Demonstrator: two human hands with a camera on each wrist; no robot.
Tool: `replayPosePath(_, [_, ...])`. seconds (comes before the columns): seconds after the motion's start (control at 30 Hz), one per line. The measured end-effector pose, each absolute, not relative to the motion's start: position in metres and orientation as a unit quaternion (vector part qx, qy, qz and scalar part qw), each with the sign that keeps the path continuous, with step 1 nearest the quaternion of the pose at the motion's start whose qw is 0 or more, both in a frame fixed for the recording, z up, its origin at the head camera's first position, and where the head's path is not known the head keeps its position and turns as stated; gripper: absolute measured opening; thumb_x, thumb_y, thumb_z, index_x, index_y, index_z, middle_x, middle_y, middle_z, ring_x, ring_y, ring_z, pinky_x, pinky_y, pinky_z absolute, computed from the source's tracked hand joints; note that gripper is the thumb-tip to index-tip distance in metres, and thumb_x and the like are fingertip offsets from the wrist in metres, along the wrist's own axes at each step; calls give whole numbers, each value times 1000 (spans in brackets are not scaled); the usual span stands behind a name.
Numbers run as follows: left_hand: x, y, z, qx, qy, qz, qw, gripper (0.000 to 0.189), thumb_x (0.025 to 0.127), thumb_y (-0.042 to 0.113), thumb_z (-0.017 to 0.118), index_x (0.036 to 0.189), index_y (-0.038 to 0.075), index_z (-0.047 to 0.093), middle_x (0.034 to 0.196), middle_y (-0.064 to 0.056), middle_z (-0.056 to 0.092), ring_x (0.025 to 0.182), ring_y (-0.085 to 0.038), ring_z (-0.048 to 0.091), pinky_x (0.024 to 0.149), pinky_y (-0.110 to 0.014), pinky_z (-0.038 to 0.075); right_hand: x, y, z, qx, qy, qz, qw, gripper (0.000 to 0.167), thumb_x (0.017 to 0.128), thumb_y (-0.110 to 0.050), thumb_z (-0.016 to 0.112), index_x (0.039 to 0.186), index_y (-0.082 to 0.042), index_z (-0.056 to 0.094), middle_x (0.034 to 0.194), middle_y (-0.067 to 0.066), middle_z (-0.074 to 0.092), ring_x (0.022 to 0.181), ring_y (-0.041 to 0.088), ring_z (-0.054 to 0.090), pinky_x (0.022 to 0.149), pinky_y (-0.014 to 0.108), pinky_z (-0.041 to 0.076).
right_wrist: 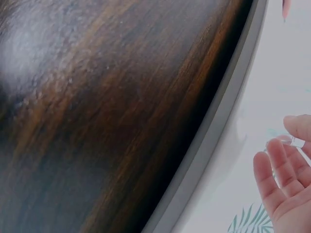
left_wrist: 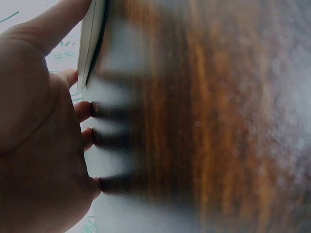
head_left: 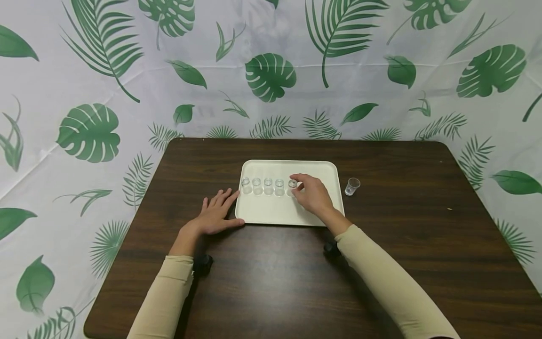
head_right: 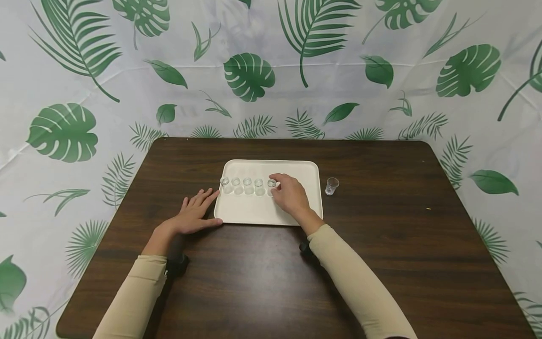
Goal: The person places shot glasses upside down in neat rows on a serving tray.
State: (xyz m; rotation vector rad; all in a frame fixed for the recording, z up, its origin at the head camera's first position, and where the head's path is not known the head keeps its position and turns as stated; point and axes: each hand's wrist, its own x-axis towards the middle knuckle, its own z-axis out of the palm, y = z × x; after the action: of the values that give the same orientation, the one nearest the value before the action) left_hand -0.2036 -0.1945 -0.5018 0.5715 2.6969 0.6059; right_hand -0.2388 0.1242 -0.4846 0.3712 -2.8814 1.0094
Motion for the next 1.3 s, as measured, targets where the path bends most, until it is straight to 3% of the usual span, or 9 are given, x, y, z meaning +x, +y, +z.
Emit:
replayPosePath(0.8, [-206,-196,-507,202,941,220,162,95,89,63,58,160,19,12,163,-15,6,148,-39,-2,108,-68,-4,-237,125,-485,119,-935,333,38,49,87,-12,68,135,-13,59,121,6,65,93,21,66,80,42,49])
replayPosePath(1.13, [-208,-198,-511,198,938,232,166,97,87,69,55,160,25,9,164,-10,3,149,-32,-7,109,-65,-9,-230,138,-478,117,-915,377,88,45,87,-10,70,131,-10,61,115,8,65,87,21,68,81,42,49])
replayPosePath(1.3, [-207,-198,-510,201,937,230,167,97,87,69,55,160,24,9,164,-11,3,149,-34,-6,109,-66,-8,-221,154,-470,107,-897,408,134,39,87,-9,71,125,-8,65,102,8,65,78,21,64,71,38,47])
